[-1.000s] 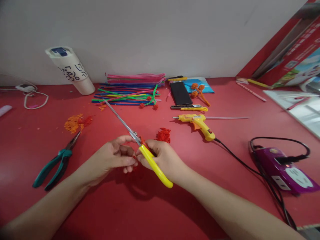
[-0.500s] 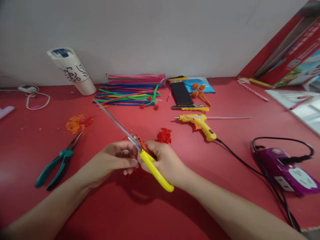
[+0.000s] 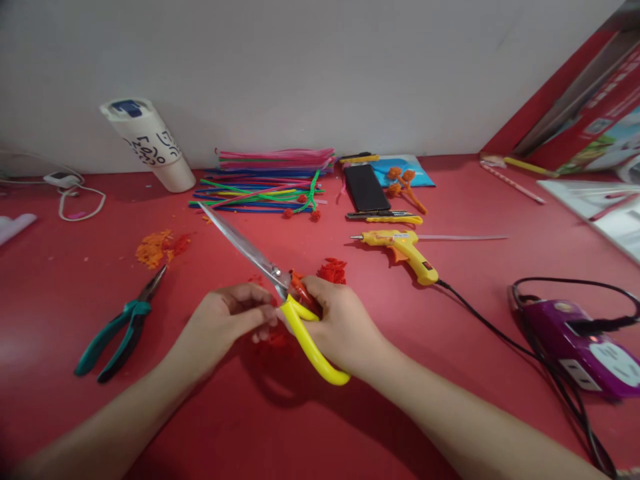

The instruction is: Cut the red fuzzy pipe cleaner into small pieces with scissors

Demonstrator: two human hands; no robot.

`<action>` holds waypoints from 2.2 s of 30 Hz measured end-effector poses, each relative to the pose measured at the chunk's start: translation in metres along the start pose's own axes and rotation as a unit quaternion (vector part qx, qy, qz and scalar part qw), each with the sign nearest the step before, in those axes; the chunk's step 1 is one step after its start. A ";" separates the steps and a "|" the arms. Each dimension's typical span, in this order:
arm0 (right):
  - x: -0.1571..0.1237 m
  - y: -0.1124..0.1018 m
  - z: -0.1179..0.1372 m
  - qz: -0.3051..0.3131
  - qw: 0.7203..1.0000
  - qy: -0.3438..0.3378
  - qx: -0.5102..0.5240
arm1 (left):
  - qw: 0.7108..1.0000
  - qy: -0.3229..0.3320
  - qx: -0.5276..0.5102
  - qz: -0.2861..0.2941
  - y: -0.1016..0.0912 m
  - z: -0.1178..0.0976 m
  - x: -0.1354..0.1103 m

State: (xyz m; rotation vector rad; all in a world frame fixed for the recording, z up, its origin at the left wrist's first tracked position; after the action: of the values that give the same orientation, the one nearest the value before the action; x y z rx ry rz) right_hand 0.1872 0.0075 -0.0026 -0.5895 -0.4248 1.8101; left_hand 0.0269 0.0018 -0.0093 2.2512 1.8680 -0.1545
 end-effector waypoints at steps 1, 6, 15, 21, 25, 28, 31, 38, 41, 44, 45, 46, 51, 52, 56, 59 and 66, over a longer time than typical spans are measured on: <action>0.000 -0.003 -0.001 -0.017 0.999 -0.006 -0.031 | 0.999 0.009 -0.025 -0.019 -0.003 -0.001 0.002; 0.001 -0.011 -0.009 -0.057 0.965 -0.039 -0.251 | 0.983 0.044 -0.154 -0.093 -0.017 -0.003 0.009; 0.005 -0.007 -0.019 -0.097 0.885 -0.153 -0.429 | 0.973 0.091 -0.180 -0.111 -0.025 -0.006 0.009; 0.004 -0.006 -0.021 -0.103 0.875 -0.173 -0.441 | 0.972 0.101 -0.178 -0.115 -0.025 -0.006 0.010; 0.004 -0.005 -0.021 -0.120 0.868 -0.192 -0.442 | 0.971 0.105 -0.187 -0.109 -0.025 -0.006 0.009; 0.004 -0.005 -0.020 -0.126 0.864 -0.202 -0.443 | 0.970 0.108 -0.190 -0.107 -0.026 -0.007 0.009; 0.004 -0.005 -0.021 -0.128 0.862 -0.200 -0.448 | 0.971 0.108 -0.185 -0.110 -0.026 -0.007 0.008; 0.004 -0.004 -0.021 -0.127 0.863 -0.201 -0.446 | 0.969 0.108 -0.198 -0.103 -0.025 -0.008 0.008; 0.004 -0.005 -0.021 -0.134 0.861 -0.210 -0.444 | 0.967 0.109 -0.207 -0.103 -0.025 -0.008 0.009; 0.003 -0.005 -0.021 -0.138 0.858 -0.216 -0.445 | 0.965 0.113 -0.215 -0.100 -0.026 -0.007 0.009; 0.003 -0.005 -0.021 -0.137 0.858 -0.217 -0.445 | 0.964 0.114 -0.218 -0.098 -0.026 -0.007 0.009; 0.003 -0.005 -0.021 -0.136 0.859 -0.217 -0.444 | 0.964 0.115 -0.220 -0.095 -0.026 -0.006 0.009; 0.004 -0.004 -0.021 -0.142 0.854 -0.218 -0.451 | 0.964 0.116 -0.222 -0.096 -0.027 -0.007 0.010; 0.005 -0.004 -0.021 -0.143 0.853 -0.218 -0.452 | 0.963 0.116 -0.222 -0.096 -0.027 -0.007 0.010; 0.005 -0.003 -0.022 -0.142 0.855 -0.202 -0.456 | 0.964 0.123 -0.211 -0.103 -0.027 -0.005 0.010; 0.006 -0.003 -0.022 -0.132 0.867 -0.167 -0.450 | 0.967 0.122 -0.192 -0.115 -0.028 -0.004 0.011; 0.007 -0.004 -0.007 -0.061 0.978 -0.008 -0.200 | 0.977 0.070 -0.188 -0.067 -0.021 -0.005 0.008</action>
State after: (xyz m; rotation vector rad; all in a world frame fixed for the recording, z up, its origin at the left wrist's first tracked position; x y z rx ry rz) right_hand 0.1927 0.0158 -0.0068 -0.8055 -0.8309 1.6204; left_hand 0.0071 0.0143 -0.0081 1.9243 1.9236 0.3191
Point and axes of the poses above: each hand's wrist, its own x-axis towards the middle knuckle, its own y-axis out of the palm, z = x × y, the point moved 1 cm from there along x, towards the middle knuckle, and after that the axes turned 7 degrees about y, right-handed, at the moved point
